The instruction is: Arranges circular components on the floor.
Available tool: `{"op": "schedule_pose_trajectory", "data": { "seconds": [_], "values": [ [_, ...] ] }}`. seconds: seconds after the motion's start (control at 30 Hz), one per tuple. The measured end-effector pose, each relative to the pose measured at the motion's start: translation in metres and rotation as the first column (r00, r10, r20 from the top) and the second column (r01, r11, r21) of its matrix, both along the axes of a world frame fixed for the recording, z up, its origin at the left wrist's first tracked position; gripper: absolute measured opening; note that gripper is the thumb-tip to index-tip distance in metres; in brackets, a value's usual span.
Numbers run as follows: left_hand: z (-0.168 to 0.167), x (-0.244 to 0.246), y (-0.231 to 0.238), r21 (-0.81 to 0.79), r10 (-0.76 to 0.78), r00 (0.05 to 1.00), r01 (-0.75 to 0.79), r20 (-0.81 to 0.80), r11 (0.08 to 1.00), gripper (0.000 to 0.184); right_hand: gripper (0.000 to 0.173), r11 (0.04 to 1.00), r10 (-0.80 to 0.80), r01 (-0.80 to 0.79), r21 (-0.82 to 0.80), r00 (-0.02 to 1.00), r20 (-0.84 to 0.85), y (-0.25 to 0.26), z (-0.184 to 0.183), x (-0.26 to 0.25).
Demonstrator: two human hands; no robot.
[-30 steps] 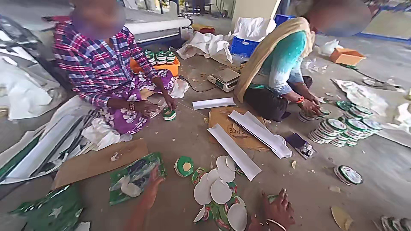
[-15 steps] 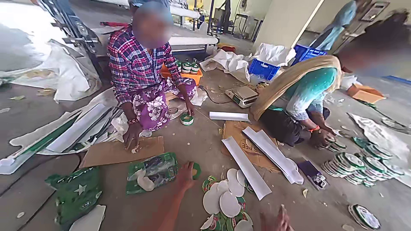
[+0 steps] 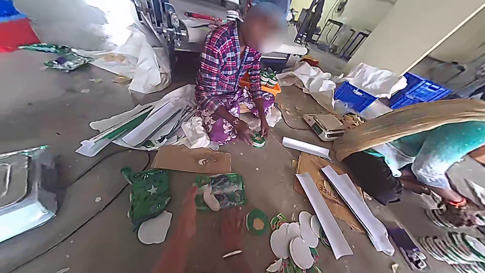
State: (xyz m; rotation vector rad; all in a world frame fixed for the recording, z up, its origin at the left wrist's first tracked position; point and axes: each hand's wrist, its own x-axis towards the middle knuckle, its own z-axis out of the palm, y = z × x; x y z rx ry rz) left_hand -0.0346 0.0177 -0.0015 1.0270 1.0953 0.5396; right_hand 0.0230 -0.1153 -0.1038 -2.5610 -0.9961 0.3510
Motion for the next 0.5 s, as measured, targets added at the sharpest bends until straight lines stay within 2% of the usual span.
{"op": "schedule_pose_trajectory", "data": {
  "seconds": [0.07,0.13,0.2,0.33,0.4,0.5],
  "values": [
    [-0.025,-0.008,0.014,-0.129,0.099,0.995,-0.102,-0.03,0.986,0.059,0.066,0.994,-0.014,0.009,-0.113,0.999,-0.048,0.025,0.001,-0.011],
    [-0.038,-0.006,0.019,-0.18,0.081,0.994,-0.093,-0.075,0.979,0.059,0.067,0.989,0.014,-0.009,-0.146,0.999,0.034,0.034,-0.001,-0.022],
    [-0.036,0.007,0.018,-0.215,0.059,0.989,-0.088,-0.135,0.973,0.058,0.071,0.985,0.068,-0.052,-0.163,0.993,0.096,0.035,-0.005,-0.021],
    [-0.051,0.019,0.019,-0.319,0.113,0.988,-0.143,-0.11,0.937,0.058,0.063,0.981,0.12,-0.081,-0.175,0.967,0.223,0.025,-0.015,0.005],
    [-0.055,0.021,0.02,-0.363,0.161,0.979,-0.197,-0.125,0.911,0.058,0.056,0.98,0.113,-0.053,-0.193,0.943,0.314,0.022,-0.015,0.025],
    [-0.055,0.021,0.023,-0.386,0.165,0.979,-0.2,-0.122,0.9,0.06,0.059,0.974,0.024,0.056,-0.219,0.938,0.347,0.016,-0.004,0.053]
  ]
}}
